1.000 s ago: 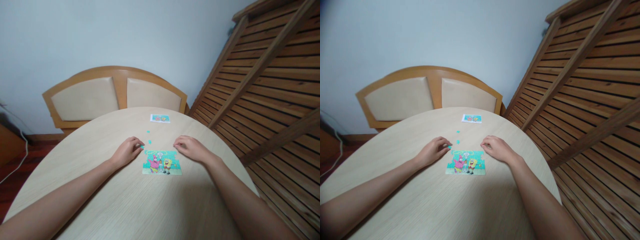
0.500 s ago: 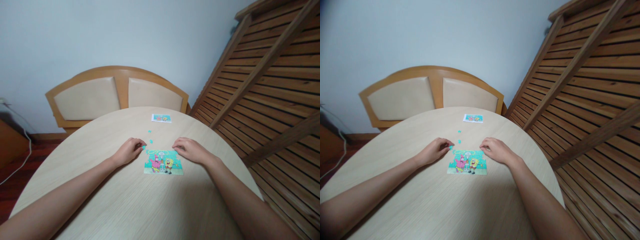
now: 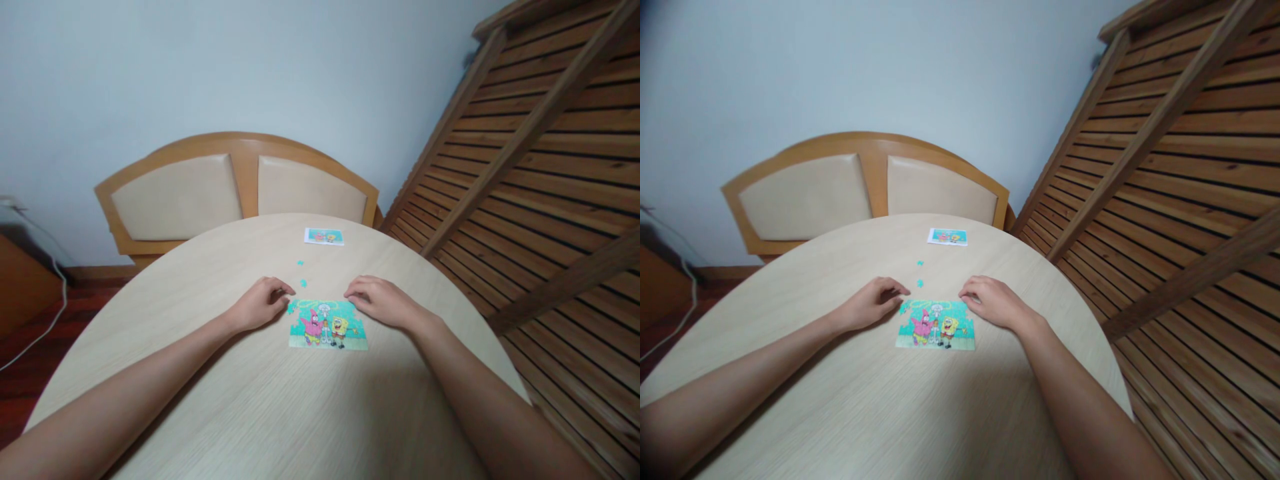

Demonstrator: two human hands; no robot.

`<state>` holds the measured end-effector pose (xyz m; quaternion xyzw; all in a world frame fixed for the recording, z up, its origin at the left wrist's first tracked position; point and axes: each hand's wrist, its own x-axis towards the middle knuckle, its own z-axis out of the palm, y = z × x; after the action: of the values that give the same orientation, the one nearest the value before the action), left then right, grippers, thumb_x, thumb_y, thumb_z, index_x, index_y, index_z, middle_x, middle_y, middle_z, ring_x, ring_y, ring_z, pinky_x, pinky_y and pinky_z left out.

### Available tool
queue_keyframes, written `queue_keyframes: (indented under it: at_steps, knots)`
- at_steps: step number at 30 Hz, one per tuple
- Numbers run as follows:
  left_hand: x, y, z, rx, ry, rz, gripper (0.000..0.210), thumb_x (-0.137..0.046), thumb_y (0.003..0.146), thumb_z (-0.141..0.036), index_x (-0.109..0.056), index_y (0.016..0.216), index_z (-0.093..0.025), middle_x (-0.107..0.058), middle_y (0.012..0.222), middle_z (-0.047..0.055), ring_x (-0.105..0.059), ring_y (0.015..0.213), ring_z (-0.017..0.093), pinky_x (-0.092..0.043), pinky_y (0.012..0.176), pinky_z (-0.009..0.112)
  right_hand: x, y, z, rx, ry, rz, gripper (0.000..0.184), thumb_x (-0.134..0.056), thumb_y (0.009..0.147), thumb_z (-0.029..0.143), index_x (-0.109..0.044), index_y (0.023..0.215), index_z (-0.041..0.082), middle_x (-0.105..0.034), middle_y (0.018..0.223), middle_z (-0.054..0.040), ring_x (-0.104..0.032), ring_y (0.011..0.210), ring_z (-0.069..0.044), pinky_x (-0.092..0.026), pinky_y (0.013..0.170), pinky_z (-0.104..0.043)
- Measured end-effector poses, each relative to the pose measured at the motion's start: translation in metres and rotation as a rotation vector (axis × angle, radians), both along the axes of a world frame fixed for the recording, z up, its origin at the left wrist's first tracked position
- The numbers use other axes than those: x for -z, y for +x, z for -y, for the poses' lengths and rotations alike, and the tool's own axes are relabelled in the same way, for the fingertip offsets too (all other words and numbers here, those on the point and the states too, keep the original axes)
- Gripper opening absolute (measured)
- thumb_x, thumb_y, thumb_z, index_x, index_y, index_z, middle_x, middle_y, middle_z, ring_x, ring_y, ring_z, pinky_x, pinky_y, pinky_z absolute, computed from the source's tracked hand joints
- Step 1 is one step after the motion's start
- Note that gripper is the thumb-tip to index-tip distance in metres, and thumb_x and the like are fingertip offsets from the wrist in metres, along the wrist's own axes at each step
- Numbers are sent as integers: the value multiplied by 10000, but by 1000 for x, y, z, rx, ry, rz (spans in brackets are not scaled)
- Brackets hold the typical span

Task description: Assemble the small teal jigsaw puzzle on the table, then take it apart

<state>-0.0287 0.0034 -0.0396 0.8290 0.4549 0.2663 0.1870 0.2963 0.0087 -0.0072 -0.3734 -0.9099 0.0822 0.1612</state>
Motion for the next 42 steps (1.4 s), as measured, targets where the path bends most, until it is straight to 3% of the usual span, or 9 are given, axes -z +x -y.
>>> queue_keyframes:
  at_steps: [6,13,19,24,32,42]
  knots:
    - [-4,-2,4,95,37,-60,211,-627,859,-317,-706,1010,-193,-689,1071,89,-606,1037,241,-444,992,405,-2,-1,1,-1,-3,4,210,-530,953,213,-737,979,198,-726,996,-78,-665,934,-206,-501,859,-337]
    - [-2,-1,2,122,-55,-16,148,-619,878,-307,-692,855,-181,-708,892,46,-621,862,189,-457,933,361,-4,-6,5,-11,-4,10,206,-535,945,201,-739,971,198,-727,986,-73,-666,926,-205,-503,849,-337]
    - [-3,1,9,61,-33,-46,222,-622,885,-354,-700,989,-173,-701,978,83,-613,950,228,-466,922,383,-6,-16,10,-57,10,27,211,-529,958,201,-736,1002,199,-723,995,-67,-662,941,-197,-491,864,-323]
    - [-5,3,12,57,-10,-77,191,-625,877,-352,-690,941,-184,-686,983,77,-594,979,234,-442,952,390,-9,-20,13,-69,10,41,214,-527,963,208,-739,993,201,-726,986,-68,-661,935,-200,-488,845,-320]
    - [-5,10,16,100,-259,134,219,-602,880,-364,-629,856,-147,-693,840,47,-604,764,162,-481,725,277,-6,-22,13,-82,21,38,200,-540,965,227,-736,1004,208,-731,994,-64,-662,936,-201,-481,855,-324]
    - [-8,15,24,6,-363,185,196,-609,850,-337,-610,800,-147,-651,740,18,-560,675,135,-455,636,245,-7,-29,15,-103,28,44,194,-548,961,232,-740,980,210,-738,958,-64,-664,922,-204,-480,852,-323]
